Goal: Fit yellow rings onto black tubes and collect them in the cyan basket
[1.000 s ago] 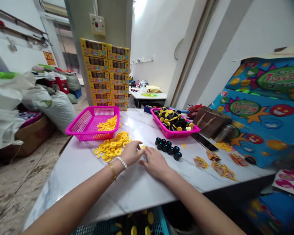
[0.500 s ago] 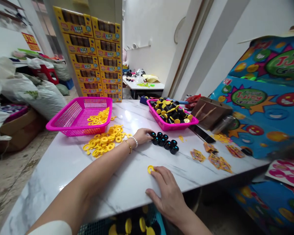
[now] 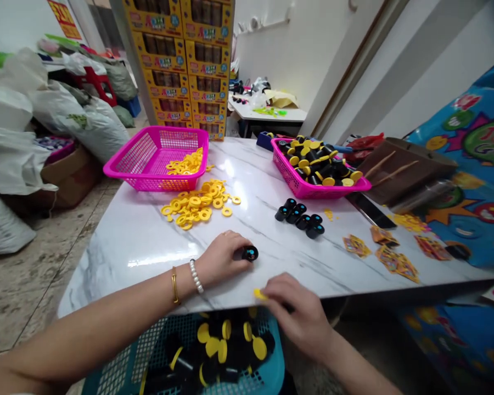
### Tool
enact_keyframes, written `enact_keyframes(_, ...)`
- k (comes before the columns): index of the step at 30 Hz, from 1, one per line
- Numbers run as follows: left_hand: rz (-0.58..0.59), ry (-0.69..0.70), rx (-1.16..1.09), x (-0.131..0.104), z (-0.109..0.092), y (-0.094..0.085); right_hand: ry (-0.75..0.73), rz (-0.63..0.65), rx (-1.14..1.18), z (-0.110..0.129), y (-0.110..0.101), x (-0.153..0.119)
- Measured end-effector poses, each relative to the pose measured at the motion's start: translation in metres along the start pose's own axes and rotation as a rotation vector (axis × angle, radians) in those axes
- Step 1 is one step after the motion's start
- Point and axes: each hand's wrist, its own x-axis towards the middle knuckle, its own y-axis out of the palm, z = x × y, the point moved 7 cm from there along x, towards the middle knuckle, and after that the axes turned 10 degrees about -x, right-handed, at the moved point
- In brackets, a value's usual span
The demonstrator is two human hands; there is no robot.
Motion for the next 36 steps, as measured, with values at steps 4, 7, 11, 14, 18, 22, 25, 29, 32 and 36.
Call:
enact_keyframes(4,0.021,0.089,0.065,0.001,0.002,0.005,0.308,0.027,0.141,-0.026,-0.002,0.047)
enact_keyframes(7,0.021,0.115,0.061,0.002,0.005,0.004,0.505,0.085,0.284,-0.043,0.007,0.065)
enact_keyframes(11,0.020,0.101,0.059,0.000,0.007,0.003,0.610,0.078,0.336,-0.050,0.013,0.068)
enact_keyframes(14,0.025,0.091,0.069,0.000,0.008,0.003,0.641,0.201,0.312,-0.049,0.021,0.064)
enact_keyframes(18,0.067,0.084,0.053,-0.003,0.005,0.004,0.665,0.268,0.353,-0.047,0.025,0.063)
enact_keyframes(22,0.099,-0.037,-0.052,-0.004,0.002,-0.001,0.651,0.284,0.320,-0.045,0.025,0.065)
enact_keyframes(25,0.127,-0.146,-0.132,-0.001,0.003,-0.003,0.637,0.268,0.297,-0.047,0.025,0.064)
enact_keyframes(29,0.102,-0.149,-0.111,-0.005,0.001,0.001,0.611,0.198,0.296,-0.051,0.025,0.062)
enact_keyframes(32,0.007,-0.021,-0.036,-0.012,-0.004,0.001,0.581,0.130,0.292,-0.051,0.022,0.061)
enact_keyframes(36,-0.034,0.037,0.026,-0.016,-0.004,0.004,0.627,0.081,0.420,-0.053,0.019,0.052)
